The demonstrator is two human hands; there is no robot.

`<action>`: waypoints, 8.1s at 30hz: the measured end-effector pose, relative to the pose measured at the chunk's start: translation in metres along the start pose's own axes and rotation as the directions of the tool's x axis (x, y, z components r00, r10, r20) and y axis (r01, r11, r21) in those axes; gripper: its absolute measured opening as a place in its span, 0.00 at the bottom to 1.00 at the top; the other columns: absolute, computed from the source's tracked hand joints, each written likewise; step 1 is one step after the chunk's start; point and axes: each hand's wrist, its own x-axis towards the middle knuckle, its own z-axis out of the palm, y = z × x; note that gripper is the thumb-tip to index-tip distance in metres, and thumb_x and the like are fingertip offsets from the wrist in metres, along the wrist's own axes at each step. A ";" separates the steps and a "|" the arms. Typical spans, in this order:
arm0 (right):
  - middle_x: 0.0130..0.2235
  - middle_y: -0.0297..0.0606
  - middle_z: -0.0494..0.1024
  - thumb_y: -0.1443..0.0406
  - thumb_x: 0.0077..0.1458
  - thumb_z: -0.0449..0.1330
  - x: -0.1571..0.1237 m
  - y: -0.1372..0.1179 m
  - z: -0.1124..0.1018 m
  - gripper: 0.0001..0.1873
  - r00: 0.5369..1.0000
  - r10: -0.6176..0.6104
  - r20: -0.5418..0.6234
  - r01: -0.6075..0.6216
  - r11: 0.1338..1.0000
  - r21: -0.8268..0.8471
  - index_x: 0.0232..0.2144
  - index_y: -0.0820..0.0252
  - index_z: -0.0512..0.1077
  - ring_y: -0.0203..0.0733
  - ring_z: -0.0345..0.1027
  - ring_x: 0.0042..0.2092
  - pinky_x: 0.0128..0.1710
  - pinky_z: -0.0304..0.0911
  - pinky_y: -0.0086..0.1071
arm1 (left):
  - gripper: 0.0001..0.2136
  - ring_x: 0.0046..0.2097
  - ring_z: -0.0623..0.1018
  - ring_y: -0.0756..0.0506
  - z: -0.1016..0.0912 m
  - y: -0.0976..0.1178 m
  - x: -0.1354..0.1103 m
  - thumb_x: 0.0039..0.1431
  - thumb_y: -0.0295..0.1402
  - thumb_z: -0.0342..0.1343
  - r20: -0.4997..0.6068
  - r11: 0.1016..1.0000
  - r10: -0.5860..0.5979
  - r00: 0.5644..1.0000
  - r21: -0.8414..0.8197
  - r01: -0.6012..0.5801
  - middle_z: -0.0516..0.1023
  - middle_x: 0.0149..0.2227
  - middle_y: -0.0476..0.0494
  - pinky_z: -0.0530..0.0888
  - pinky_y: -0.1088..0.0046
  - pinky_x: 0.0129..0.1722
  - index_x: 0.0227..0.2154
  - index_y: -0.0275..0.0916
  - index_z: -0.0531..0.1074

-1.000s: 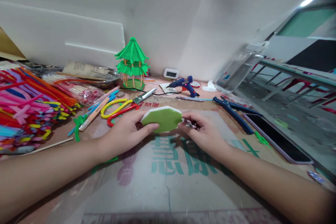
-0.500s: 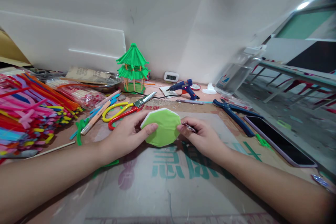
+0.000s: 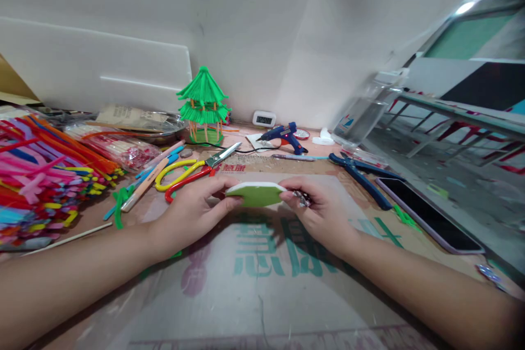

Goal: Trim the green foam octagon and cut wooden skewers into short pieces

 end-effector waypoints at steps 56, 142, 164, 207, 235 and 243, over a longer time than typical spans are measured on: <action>0.28 0.32 0.69 0.60 0.59 0.56 0.001 0.000 0.005 0.09 0.971 0.181 0.157 -0.216 0.943 0.254 0.31 0.59 0.69 0.34 0.60 0.29 0.29 0.56 0.28 | 0.19 0.40 0.78 0.44 0.002 0.006 0.003 0.56 0.43 0.59 0.016 0.972 -0.156 0.988 -0.178 0.156 0.79 0.42 0.46 0.76 0.72 0.37 0.49 0.42 0.70; 0.41 0.41 0.76 0.63 0.63 0.51 -0.004 0.009 -0.005 0.12 0.997 -0.081 0.006 0.081 0.984 -0.158 0.48 0.58 0.67 0.41 0.70 0.39 0.38 0.65 0.34 | 0.11 0.49 0.76 0.44 0.000 -0.003 0.002 0.62 0.30 0.51 -0.052 0.999 0.037 0.998 -0.019 -0.038 0.78 0.46 0.45 0.72 0.68 0.50 0.44 0.41 0.75; 0.33 0.39 0.75 0.60 0.61 0.57 -0.007 -0.004 0.005 0.15 0.908 -0.363 0.211 0.417 0.839 -0.350 0.47 0.63 0.70 0.38 0.65 0.31 0.29 0.58 0.31 | 0.11 0.41 0.76 0.48 -0.001 0.002 -0.003 0.65 0.30 0.47 -0.002 0.983 0.162 0.987 0.091 -0.162 0.78 0.40 0.47 0.71 0.74 0.41 0.44 0.43 0.74; 0.27 0.32 0.70 0.58 0.59 0.55 0.002 0.006 0.008 0.11 0.959 0.237 0.156 -0.254 0.962 0.102 0.31 0.59 0.70 0.35 0.62 0.28 0.28 0.58 0.28 | 0.13 0.37 0.72 0.48 -0.002 0.003 -0.002 0.67 0.33 0.45 0.023 0.977 0.145 0.989 0.152 -0.147 0.72 0.33 0.47 0.69 0.73 0.36 0.31 0.39 0.72; 0.23 0.29 0.59 0.50 0.56 0.56 0.013 0.020 0.009 0.18 0.918 0.397 -0.002 -0.367 0.850 0.378 0.28 0.57 0.63 0.34 0.51 0.24 0.21 0.49 0.28 | 0.25 0.23 0.65 0.50 0.003 -0.003 0.008 0.68 0.44 0.35 -0.029 0.961 -0.219 0.975 -0.182 0.210 0.63 0.18 0.50 0.63 0.73 0.25 0.17 0.39 0.59; 0.21 0.29 0.60 0.50 0.57 0.55 0.013 0.022 0.010 0.17 0.938 0.345 0.013 -0.323 0.864 0.387 0.27 0.56 0.63 0.35 0.51 0.22 0.21 0.48 0.30 | 0.11 0.29 0.66 0.49 0.003 -0.004 0.005 0.65 0.31 0.38 -0.079 0.968 -0.162 0.984 -0.206 0.143 0.64 0.26 0.51 0.66 0.74 0.30 0.40 0.40 0.67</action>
